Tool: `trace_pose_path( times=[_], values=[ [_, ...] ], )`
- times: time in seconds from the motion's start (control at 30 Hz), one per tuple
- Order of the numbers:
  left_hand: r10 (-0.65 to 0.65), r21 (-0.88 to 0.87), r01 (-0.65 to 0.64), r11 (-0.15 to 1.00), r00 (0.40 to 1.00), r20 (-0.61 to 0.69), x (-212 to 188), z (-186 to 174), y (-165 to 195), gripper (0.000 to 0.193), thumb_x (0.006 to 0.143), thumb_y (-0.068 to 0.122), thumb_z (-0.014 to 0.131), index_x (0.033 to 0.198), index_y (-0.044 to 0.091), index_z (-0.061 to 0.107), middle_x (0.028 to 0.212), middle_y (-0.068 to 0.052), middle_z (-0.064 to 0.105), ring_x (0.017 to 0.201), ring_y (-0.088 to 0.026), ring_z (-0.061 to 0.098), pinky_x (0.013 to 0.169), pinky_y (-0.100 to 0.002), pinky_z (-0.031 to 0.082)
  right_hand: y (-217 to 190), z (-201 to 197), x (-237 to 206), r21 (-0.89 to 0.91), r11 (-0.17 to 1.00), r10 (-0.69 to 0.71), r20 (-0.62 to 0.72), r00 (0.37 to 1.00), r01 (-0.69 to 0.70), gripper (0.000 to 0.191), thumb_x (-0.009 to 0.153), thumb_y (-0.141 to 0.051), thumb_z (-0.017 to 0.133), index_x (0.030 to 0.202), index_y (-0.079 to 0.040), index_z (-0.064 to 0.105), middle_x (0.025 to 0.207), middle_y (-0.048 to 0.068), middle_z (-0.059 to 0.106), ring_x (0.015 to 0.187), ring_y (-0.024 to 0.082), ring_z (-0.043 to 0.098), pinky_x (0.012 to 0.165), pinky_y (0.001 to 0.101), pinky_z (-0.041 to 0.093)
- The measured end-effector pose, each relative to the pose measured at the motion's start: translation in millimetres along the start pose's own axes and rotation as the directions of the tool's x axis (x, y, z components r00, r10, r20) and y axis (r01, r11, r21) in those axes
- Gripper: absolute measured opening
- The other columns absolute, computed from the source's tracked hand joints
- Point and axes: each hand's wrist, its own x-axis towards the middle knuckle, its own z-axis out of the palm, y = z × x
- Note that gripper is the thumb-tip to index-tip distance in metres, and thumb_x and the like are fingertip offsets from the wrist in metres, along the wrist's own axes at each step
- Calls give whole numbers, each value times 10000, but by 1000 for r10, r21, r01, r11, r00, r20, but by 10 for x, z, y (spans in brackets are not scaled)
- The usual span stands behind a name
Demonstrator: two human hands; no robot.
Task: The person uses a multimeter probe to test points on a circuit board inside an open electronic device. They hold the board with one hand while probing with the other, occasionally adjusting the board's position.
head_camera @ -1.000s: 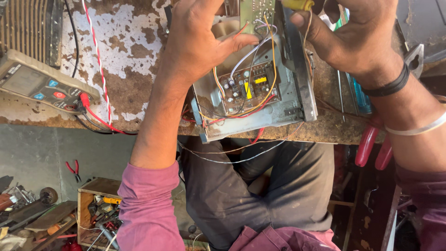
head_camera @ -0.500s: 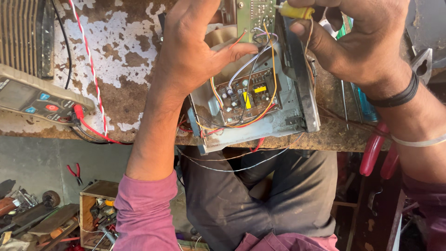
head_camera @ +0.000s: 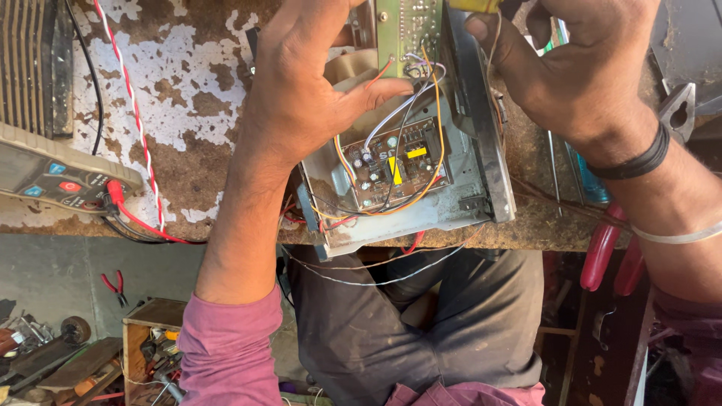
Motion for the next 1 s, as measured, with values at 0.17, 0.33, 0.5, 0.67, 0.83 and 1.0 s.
trace_pose_path(
  times=[0.17, 0.33, 0.5, 0.67, 0.83, 1.0],
  values=[
    [-27, 1, 27, 1000, 1000, 13, 9, -3, 23, 782, 891, 261, 1049, 1423, 82, 504, 1319, -115, 636, 1215, -334, 621, 1037, -416, 525, 32, 94, 15, 60, 998, 12, -18, 1000, -11, 187, 1064, 16, 756, 903, 29, 661, 843, 88, 689, 721, 137, 657, 603, 251, 443],
    [-20, -11, 20, 1000, 1000, 9, 16, -4, 35, 792, 877, 237, 1030, 1438, 88, 492, 1332, -113, 629, 1228, -329, 620, 1049, -406, 528, -17, 150, 56, 171, 976, 140, -24, 990, -134, 104, 1091, 60, 701, 989, 41, 689, 880, 86, 710, 758, 138, 680, 609, 250, 486],
    [-2, -6, 2, 1000, 1000, 0, 5, 14, 21, 812, 879, 249, 1031, 1449, 79, 478, 1339, -117, 625, 1232, -339, 614, 1052, -412, 527, 20, 210, 56, 478, 874, 108, -9, 994, -91, 64, 1178, 74, 615, 1122, 59, 642, 1081, 98, 713, 971, 152, 681, 857, 249, 547],
    [-14, -16, 15, 1000, 1000, 10, 24, 8, 50, 775, 875, 242, 1017, 1420, 71, 495, 1331, -121, 630, 1229, -346, 621, 1044, -417, 528, 76, 228, 22, 570, 815, 123, 2, 992, -102, 21, 1163, 51, 650, 1149, 56, 665, 1082, 99, 725, 973, 142, 691, 864, 244, 558],
    [-21, -31, 21, 999, 1000, 13, 80, -9, 98, 743, 884, 237, 1010, 1407, 79, 505, 1346, -116, 620, 1245, -337, 624, 1050, -408, 531, 65, 235, 29, 580, 806, 155, -10, 988, -121, 38, 1148, 27, 685, 1176, 53, 688, 1083, 100, 736, 974, 132, 701, 870, 238, 570],
    [-61, -72, 62, 995, 998, 26, 29, 3, 69, 716, 902, 246, 1007, 1401, 110, 513, 1350, -82, 621, 1252, -295, 648, 1066, -374, 554, 56, 239, 53, 537, 834, 170, -31, 985, -127, 85, 1133, 3, 719, 1203, 50, 711, 1085, 101, 748, 976, 122, 711, 877, 233, 582]
  ],
)
